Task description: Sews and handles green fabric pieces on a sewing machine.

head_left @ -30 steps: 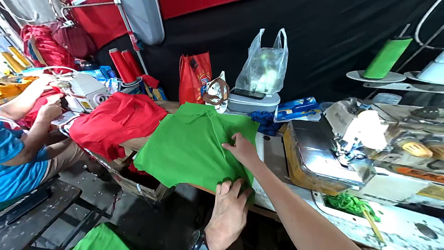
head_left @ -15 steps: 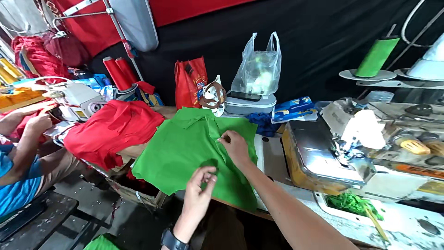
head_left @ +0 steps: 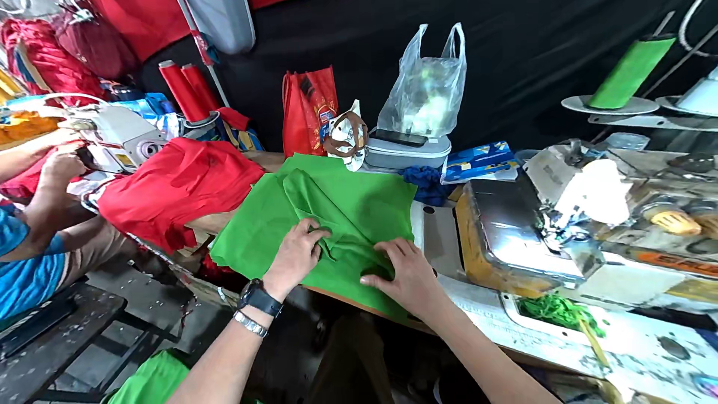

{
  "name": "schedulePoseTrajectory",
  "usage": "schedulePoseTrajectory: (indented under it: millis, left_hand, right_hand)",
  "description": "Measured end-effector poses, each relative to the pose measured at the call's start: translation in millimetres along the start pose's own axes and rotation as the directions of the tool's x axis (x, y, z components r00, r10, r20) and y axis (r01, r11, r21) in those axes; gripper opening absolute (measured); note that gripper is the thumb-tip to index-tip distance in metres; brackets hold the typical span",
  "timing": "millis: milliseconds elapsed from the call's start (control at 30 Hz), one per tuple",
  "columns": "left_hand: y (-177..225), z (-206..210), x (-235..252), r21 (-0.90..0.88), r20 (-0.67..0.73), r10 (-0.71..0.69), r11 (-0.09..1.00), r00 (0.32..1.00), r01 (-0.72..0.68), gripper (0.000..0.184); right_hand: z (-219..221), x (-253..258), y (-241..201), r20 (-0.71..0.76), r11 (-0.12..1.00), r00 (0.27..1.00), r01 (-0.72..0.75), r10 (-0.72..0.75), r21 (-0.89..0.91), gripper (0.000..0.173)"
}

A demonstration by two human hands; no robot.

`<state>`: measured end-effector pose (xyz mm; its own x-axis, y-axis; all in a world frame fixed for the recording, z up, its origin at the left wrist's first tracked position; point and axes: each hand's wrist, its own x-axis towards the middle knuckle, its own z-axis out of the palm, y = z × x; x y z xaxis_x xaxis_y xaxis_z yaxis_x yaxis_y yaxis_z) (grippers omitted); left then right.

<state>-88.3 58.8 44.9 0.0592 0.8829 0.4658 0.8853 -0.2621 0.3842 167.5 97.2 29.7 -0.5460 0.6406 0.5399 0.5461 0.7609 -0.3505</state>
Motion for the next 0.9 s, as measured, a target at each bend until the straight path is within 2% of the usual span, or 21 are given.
schedulePoseTrajectory:
  millis: [33,67,133,167,200,233,267,333,367,433,467,533,600,667,733,767,800,833,900]
  left_hand:
    - [-3.9,-0.6,-0.1,-0.019,-0.011,-0.018,1.000,1.000,0.018,0.029]
    - [-5.7,-3.6,-0.5,-0.053,-0.034,-0.062,0.997,0.997,0.060,0.024]
    - [-3.9,-14.1,-2.8,-0.185,-0.120,-0.203,0.966,0.972,0.179,0.017]
    - [1.1,-19.5,-6.7,-0.293,-0.154,-0.319,0.919,0.935,0.264,0.015]
    - [8.9,-23.5,-13.2,-0.449,-0.165,-0.462,0.822,0.871,0.351,0.016]
    - [17.1,-25.3,-21.9,-0.639,-0.135,-0.604,0.659,0.786,0.396,0.018]
    - [24.9,-25.2,-30.5,-0.812,-0.083,-0.719,0.450,0.690,0.372,0.021]
    - [35.7,-21.9,-45.2,-0.984,0.044,-0.846,0.054,0.532,0.167,0.030]
    - [39.4,-20.4,-50.9,-0.995,0.093,-0.864,-0.066,0.494,0.072,0.039]
    - [47.1,-16.1,-55.9,-0.987,0.144,-0.871,-0.158,0.470,0.011,0.050]
    - [49.5,-13.8,-57.0,-0.986,0.155,-0.863,-0.167,0.481,0.017,0.054]
    - [52.5,-10.9,-55.2,-0.987,0.156,-0.861,-0.160,0.484,0.034,0.051]
    - [47.6,-10.0,-51.8,-0.989,0.148,-0.859,-0.123,0.489,0.084,0.046]
    - [40.3,-13.2,-49.2,-0.987,0.071,-0.858,0.012,0.509,0.159,0.043]
    - [33.1,-24.4,-43.0,-0.956,-0.091,-0.856,0.218,0.509,0.196,0.041]
    - [30.6,-33.7,-39.1,-0.922,-0.164,-0.832,0.320,0.529,0.218,0.042]
    - [30.6,-43.8,-34.0,-0.883,-0.219,-0.796,0.407,0.565,0.232,0.042]
    - [34.8,-54.3,-28.5,-0.837,-0.253,-0.741,0.490,0.622,0.243,0.040]
    - [55.9,-77.5,-21.6,-0.701,-0.223,-0.535,0.669,0.815,0.247,0.037]
  right_hand:
    - [-2.8,-8.5,4.0,0.046,0.999,0.998,-0.045,0.046,-0.017,0.062]
    - [-3.7,-15.8,6.4,0.068,0.998,0.995,-0.068,0.069,-0.015,0.056]
    - [-3.5,-23.8,7.9,0.033,0.996,0.997,-0.073,0.071,0.044,0.033]
    - [-3.8,-24.7,7.5,0.003,0.994,0.997,-0.074,0.074,0.083,0.022]
    - [-3.8,-25.2,6.9,-0.021,0.990,0.996,-0.084,0.087,0.111,0.014]
    - [-3.6,-25.3,5.9,-0.033,0.987,0.994,-0.097,0.102,0.129,0.011]
    - [-4.0,-25.5,4.1,-0.028,0.983,0.992,-0.118,0.123,0.141,0.015]
    - [-7.5,-25.0,-1.7,0.062,0.969,0.977,-0.210,0.204,0.129,0.041]
    - [-8.1,-24.5,-4.5,0.109,0.963,0.965,-0.248,0.237,0.105,0.047]
    - [-3.9,-24.6,-8.1,0.066,0.983,0.981,-0.183,0.180,0.032,0.036]
    - [-0.2,-24.5,-9.7,-0.013,0.995,0.995,-0.096,0.096,-0.008,0.027]
    - [2.7,-23.3,-20.1,-0.124,0.998,0.991,0.041,-0.047,-0.050,0.020]
    - [2.0,-24.8,-41.2,-0.118,0.994,0.987,0.111,-0.107,0.021,0.021]
    - [-2.9,-31.5,-66.3,0.061,0.976,0.992,0.099,-0.112,0.193,0.028]
    - [-15.0,-30.6,-82.8,0.354,0.949,0.925,0.023,-0.139,0.313,0.039]
    - [-21.1,-25.4,-87.3,0.442,0.945,0.887,-0.022,-0.131,0.326,0.041]
    - [-26.1,-18.9,-89.5,0.462,0.943,0.881,-0.057,-0.107,0.327,0.041]
    - [-30.0,-11.3,-89.3,0.422,0.941,0.904,-0.077,-0.075,0.331,0.039]
    - [-42.5,10.5,-87.5,0.242,0.920,0.970,-0.066,-0.032,0.387,0.043]
